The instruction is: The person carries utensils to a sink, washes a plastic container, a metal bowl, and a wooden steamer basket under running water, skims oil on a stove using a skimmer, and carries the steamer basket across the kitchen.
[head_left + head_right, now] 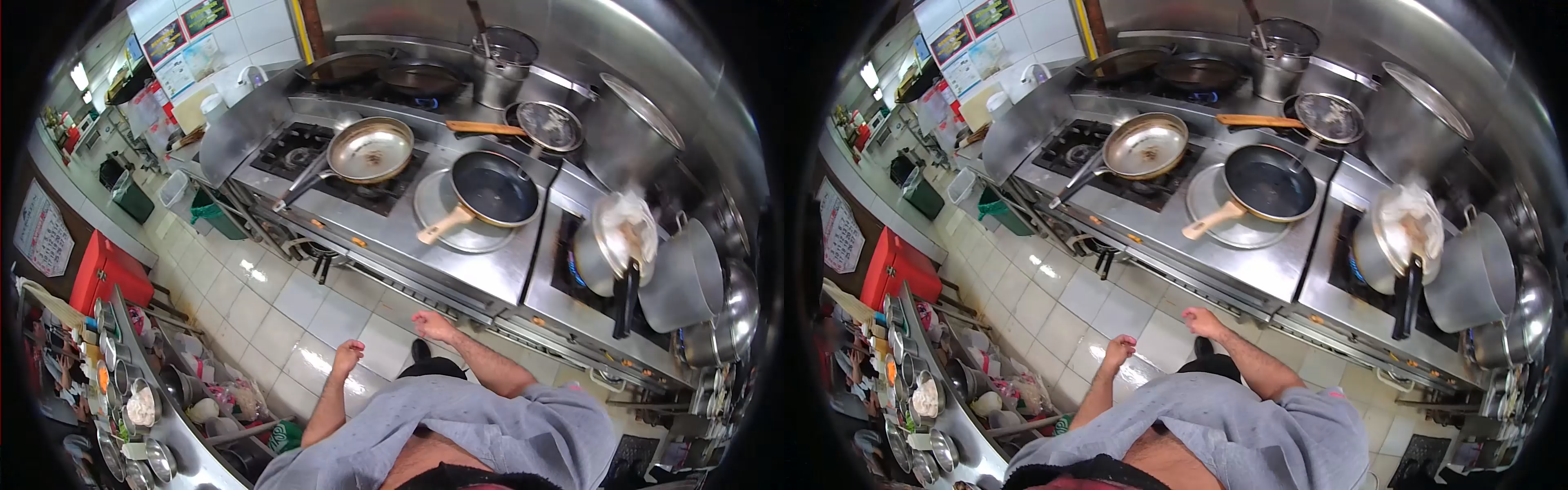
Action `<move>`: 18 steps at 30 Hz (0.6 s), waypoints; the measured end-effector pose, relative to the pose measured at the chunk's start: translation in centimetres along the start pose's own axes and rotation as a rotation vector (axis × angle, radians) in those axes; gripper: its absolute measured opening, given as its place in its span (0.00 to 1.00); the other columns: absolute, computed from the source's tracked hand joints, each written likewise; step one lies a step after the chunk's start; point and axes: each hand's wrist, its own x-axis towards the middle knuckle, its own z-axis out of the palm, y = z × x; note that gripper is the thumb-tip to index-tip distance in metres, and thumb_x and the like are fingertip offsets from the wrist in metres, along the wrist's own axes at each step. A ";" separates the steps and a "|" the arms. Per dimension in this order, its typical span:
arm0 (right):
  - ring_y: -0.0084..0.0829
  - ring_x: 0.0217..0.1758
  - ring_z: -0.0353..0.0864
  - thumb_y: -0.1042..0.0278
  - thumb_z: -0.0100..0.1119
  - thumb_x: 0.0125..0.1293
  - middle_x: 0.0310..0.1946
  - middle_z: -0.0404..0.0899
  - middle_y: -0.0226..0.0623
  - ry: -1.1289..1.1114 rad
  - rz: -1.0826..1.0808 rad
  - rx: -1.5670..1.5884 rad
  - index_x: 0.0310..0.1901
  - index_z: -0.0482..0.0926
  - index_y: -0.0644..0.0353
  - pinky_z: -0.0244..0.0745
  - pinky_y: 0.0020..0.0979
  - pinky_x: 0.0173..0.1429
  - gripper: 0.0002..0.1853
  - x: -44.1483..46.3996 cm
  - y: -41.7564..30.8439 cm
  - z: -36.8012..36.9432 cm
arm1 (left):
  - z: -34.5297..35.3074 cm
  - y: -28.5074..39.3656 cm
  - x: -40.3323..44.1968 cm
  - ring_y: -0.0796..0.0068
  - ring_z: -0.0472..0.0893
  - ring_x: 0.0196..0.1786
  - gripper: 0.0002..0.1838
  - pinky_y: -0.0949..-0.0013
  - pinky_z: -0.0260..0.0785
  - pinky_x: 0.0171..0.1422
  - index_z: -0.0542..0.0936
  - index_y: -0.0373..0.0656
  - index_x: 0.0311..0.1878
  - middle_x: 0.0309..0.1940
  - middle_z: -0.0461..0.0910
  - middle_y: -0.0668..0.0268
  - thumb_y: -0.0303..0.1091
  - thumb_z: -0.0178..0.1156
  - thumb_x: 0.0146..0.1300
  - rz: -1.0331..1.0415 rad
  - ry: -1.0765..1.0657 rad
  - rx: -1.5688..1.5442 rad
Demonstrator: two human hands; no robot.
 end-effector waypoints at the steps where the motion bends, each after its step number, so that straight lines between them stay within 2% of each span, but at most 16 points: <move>1: 0.21 0.24 0.72 0.73 0.48 0.51 0.25 0.73 0.30 -0.041 -0.022 -0.015 0.42 0.72 0.65 0.69 0.24 0.30 0.14 2.4 -1.6 0.9 | -0.8 -0.1 0.1 0.80 0.74 0.27 0.11 0.78 0.64 0.27 0.76 0.40 0.32 0.26 0.75 0.67 0.17 0.47 0.46 0.024 0.009 -0.027; 5: 0.21 0.27 0.73 0.72 0.49 0.51 0.27 0.73 0.33 -0.137 -0.070 -0.097 0.41 0.72 0.65 0.70 0.24 0.31 0.14 11.5 -7.8 5.8 | -5.2 -0.7 0.8 0.79 0.75 0.26 0.09 0.78 0.64 0.27 0.75 0.39 0.35 0.28 0.76 0.67 0.22 0.46 0.53 -0.096 0.102 -0.059; 7: 0.22 0.28 0.73 0.71 0.50 0.52 0.29 0.74 0.34 -0.217 -0.059 0.024 0.41 0.72 0.65 0.71 0.25 0.31 0.14 15.4 -10.9 9.0 | -8.9 -3.6 1.6 0.78 0.75 0.26 0.08 0.78 0.64 0.25 0.75 0.39 0.35 0.28 0.75 0.66 0.26 0.47 0.55 -0.067 0.144 -0.130; 9: 0.24 0.27 0.73 0.70 0.50 0.52 0.32 0.73 0.35 -0.332 -0.143 -0.068 0.42 0.72 0.64 0.72 0.25 0.32 0.14 18.5 -14.6 11.8 | -12.3 -4.4 0.5 0.78 0.75 0.26 0.09 0.76 0.65 0.25 0.75 0.38 0.35 0.26 0.75 0.66 0.32 0.49 0.57 -0.114 0.211 -0.152; 11: 0.24 0.27 0.73 0.70 0.50 0.53 0.31 0.73 0.34 -0.409 -0.191 -0.049 0.42 0.72 0.64 0.72 0.26 0.31 0.14 20.7 -18.8 14.4 | -15.9 -5.9 -1.3 0.78 0.74 0.24 0.11 0.76 0.67 0.27 0.75 0.38 0.35 0.23 0.75 0.66 0.35 0.50 0.57 0.036 0.246 -0.018; 13: 0.24 0.27 0.74 0.70 0.50 0.53 0.29 0.73 0.34 -0.452 -0.301 -0.088 0.43 0.71 0.65 0.71 0.26 0.31 0.14 22.7 -23.0 16.4 | -21.8 -15.8 0.8 0.76 0.74 0.23 0.13 0.76 0.68 0.28 0.75 0.37 0.34 0.21 0.74 0.67 0.38 0.49 0.58 -0.140 0.130 0.047; 15: 0.23 0.26 0.74 0.68 0.50 0.55 0.27 0.73 0.33 -0.480 -0.325 0.030 0.42 0.71 0.65 0.71 0.25 0.31 0.14 24.5 -26.4 17.9 | -22.5 -14.8 -0.4 0.75 0.74 0.24 0.13 0.75 0.68 0.28 0.74 0.37 0.35 0.23 0.74 0.67 0.39 0.49 0.58 -0.230 0.149 0.172; 17: 0.22 0.26 0.73 0.68 0.50 0.57 0.26 0.72 0.32 -0.419 -0.371 0.125 0.42 0.71 0.65 0.71 0.25 0.31 0.13 26.3 -30.1 17.9 | -23.4 -14.5 0.1 0.75 0.74 0.25 0.14 0.74 0.68 0.28 0.73 0.38 0.36 0.24 0.74 0.66 0.40 0.49 0.58 -0.315 0.147 0.201; 18: 0.22 0.27 0.73 0.67 0.50 0.58 0.27 0.73 0.31 -0.316 -0.441 0.147 0.42 0.71 0.64 0.71 0.25 0.32 0.12 25.7 -32.9 16.2 | -24.2 -14.2 0.7 0.74 0.74 0.26 0.14 0.73 0.68 0.28 0.73 0.38 0.36 0.25 0.73 0.66 0.40 0.48 0.58 -0.337 0.138 0.209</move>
